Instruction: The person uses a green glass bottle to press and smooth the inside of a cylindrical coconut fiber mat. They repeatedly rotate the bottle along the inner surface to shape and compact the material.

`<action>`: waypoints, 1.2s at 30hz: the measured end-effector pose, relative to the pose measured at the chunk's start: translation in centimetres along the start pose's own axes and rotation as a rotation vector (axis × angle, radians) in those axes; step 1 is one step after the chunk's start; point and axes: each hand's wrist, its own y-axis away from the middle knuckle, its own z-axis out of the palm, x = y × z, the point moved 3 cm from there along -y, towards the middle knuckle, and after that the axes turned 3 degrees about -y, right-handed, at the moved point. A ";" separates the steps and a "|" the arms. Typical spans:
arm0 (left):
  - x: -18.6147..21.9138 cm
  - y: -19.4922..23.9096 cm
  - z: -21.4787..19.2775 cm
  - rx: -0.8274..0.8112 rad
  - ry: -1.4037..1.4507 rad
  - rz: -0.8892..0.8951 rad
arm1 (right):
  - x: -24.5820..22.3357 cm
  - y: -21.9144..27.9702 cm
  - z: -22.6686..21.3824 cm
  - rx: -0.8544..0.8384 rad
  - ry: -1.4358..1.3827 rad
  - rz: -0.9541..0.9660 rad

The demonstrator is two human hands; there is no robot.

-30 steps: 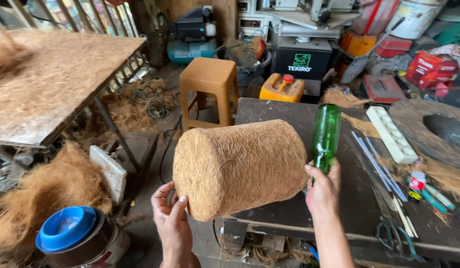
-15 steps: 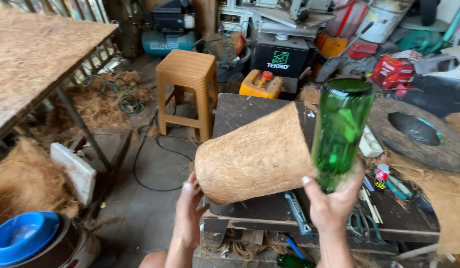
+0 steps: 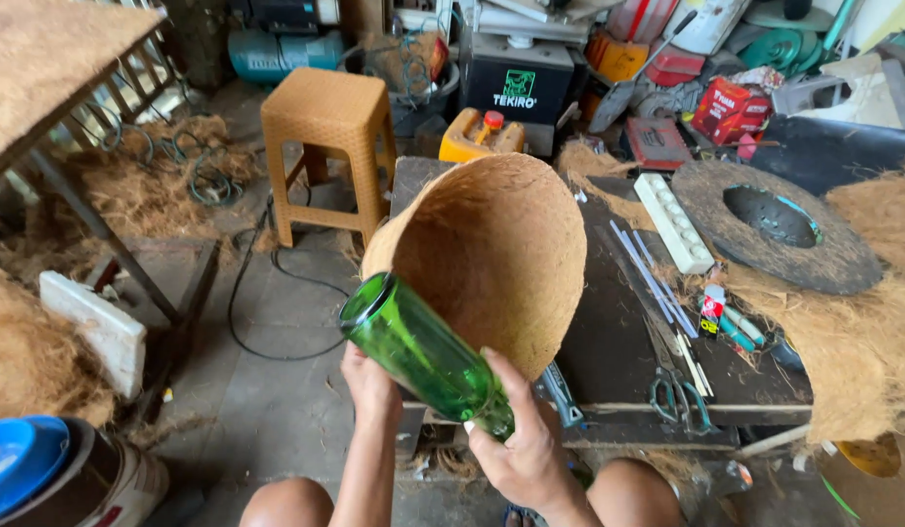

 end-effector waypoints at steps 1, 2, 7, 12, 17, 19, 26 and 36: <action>-0.7 0.5 -0.7 0.004 -0.003 -0.013 | 0.3 1.1 0.1 -0.008 0.001 0.012; -1.2 0.7 -1.0 -0.036 0.090 -0.017 | 0.4 2.0 0.1 0.001 0.033 -0.057; -5.4 4.8 -3.4 -0.163 0.381 -0.018 | 4.1 7.7 1.6 -0.055 0.004 -0.076; -10.1 11.5 -7.0 -0.281 0.745 -0.024 | 2.1 7.3 2.3 0.017 -0.003 -0.136; -8.9 14.5 -8.1 -0.372 0.789 -0.025 | 3.1 8.8 1.6 -0.027 -0.015 -0.064; -6.9 15.2 -7.6 -0.408 0.628 -0.046 | 3.1 9.2 1.4 0.008 0.040 -0.029; -4.6 15.0 -5.8 -0.272 0.171 0.148 | 1.6 10.8 0.7 -0.144 -0.009 0.227; -7.9 9.7 -3.2 -0.034 -0.306 0.154 | 3.7 11.9 -2.4 -0.045 -0.166 1.125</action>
